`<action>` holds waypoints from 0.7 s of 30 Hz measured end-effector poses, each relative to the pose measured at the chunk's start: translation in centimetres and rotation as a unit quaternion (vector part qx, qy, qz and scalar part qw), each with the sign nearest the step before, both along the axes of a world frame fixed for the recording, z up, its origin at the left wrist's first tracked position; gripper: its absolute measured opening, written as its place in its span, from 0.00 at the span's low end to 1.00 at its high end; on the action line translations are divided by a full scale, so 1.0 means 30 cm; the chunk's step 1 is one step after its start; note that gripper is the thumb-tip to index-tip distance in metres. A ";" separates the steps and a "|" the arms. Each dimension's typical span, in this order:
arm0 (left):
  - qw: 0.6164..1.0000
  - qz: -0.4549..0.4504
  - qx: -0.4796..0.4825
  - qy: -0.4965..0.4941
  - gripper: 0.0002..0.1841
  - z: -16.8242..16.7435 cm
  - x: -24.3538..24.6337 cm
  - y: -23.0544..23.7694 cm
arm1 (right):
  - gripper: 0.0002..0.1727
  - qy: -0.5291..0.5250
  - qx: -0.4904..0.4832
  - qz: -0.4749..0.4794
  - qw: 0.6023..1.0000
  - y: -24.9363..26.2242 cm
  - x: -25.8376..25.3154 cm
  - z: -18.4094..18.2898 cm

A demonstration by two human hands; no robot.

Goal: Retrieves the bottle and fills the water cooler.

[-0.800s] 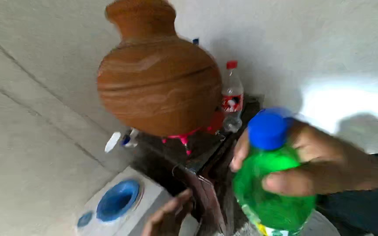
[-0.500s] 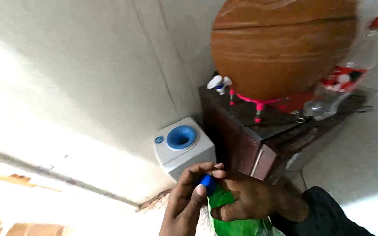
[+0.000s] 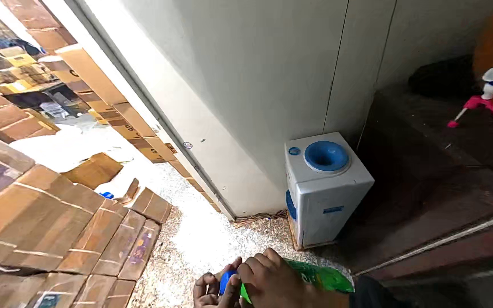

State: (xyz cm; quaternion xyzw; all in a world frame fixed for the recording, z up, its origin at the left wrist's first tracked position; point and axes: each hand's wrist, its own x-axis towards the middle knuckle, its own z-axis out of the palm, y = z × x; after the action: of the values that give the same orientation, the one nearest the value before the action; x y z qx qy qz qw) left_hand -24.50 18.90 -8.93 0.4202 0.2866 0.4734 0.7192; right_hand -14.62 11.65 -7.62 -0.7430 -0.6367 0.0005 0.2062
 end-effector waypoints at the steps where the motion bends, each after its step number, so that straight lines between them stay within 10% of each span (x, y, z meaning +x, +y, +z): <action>1: 1.000 0.019 -0.012 0.005 0.19 -0.009 0.029 0.017 | 0.16 -0.039 0.010 -0.006 0.999 0.019 0.009 -0.012; 5: 0.994 -0.005 -0.028 0.107 0.19 -0.032 0.148 0.102 | 0.16 -0.003 -0.067 -0.005 0.998 0.086 0.081 -0.036; 9: 0.964 -0.227 0.102 0.094 0.19 -0.087 0.252 0.262 | 0.26 0.151 -0.100 -0.061 0.982 0.154 0.225 -0.063; 13: 0.897 -0.425 0.124 0.005 0.20 -0.133 0.392 0.454 | 0.30 0.232 -0.143 -0.122 0.955 0.220 0.427 -0.054; 21: 0.766 -0.505 0.327 0.228 0.18 -0.059 0.676 0.719 | 0.26 0.230 -0.127 -0.235 0.936 0.346 0.562 -0.092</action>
State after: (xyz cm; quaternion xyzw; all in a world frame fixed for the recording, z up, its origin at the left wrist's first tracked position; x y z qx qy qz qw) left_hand -4.21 40.47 -10.69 0.8092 0.0166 -0.0021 0.5874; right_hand 2.24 22.01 -10.39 -0.8710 -0.3741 0.2036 0.2448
